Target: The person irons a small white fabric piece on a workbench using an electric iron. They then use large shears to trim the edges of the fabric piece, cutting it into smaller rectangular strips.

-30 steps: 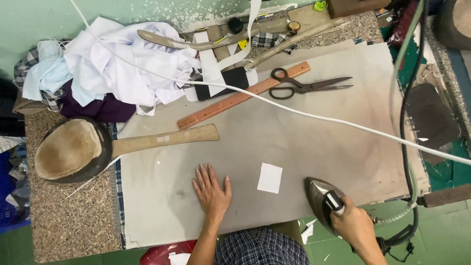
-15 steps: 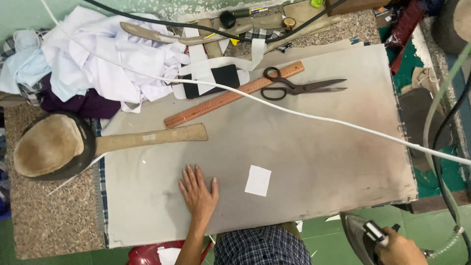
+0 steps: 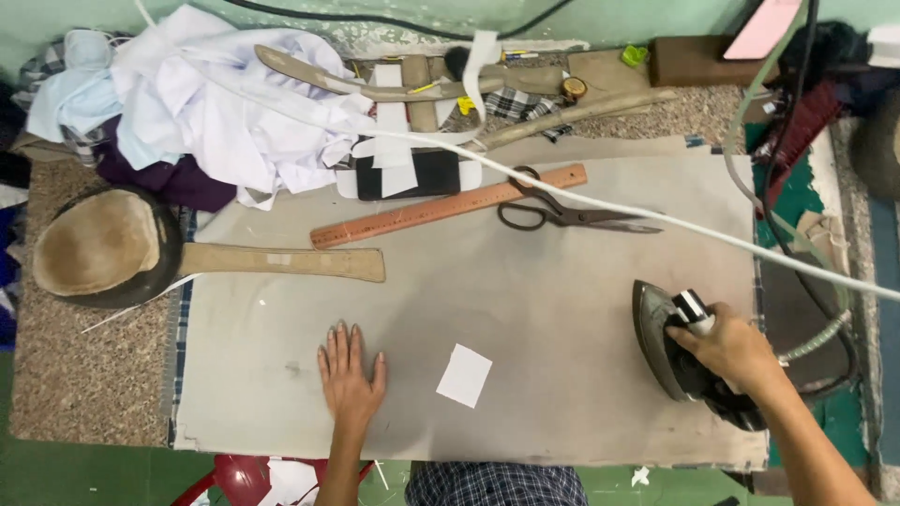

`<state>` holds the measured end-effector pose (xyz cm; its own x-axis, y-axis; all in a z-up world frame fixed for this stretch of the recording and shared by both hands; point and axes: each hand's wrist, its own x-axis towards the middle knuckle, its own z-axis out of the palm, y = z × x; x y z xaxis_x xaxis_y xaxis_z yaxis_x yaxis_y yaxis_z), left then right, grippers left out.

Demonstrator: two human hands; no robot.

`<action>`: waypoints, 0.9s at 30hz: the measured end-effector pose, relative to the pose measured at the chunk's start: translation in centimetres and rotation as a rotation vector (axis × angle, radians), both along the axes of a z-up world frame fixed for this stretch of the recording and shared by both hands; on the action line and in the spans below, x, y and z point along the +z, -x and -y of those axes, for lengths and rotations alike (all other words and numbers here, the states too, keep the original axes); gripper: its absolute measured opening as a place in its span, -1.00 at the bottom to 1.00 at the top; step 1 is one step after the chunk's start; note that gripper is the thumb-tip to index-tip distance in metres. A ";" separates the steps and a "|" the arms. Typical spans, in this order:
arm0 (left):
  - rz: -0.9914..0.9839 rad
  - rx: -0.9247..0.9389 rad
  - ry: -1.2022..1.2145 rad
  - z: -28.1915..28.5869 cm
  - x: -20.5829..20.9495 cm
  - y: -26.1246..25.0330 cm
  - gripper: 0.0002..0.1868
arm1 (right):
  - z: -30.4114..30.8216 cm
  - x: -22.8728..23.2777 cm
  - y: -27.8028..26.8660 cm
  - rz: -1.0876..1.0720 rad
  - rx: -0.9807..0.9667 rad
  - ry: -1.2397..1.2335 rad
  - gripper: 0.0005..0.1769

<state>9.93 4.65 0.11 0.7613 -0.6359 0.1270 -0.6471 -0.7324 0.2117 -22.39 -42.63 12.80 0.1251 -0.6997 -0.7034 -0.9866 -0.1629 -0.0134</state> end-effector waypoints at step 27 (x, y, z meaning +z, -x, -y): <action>0.095 0.034 0.065 1.2 1.9 -0.5 -0.36 | -9.9 -3.8 -38.8 0.558 0.854 -0.516 -0.80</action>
<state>10.39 3.43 2.01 0.7651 -0.5976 0.2398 -0.6412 -0.7412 0.1989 16.41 -32.72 8.97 0.8060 0.1201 -0.5796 -0.3922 -0.6250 -0.6749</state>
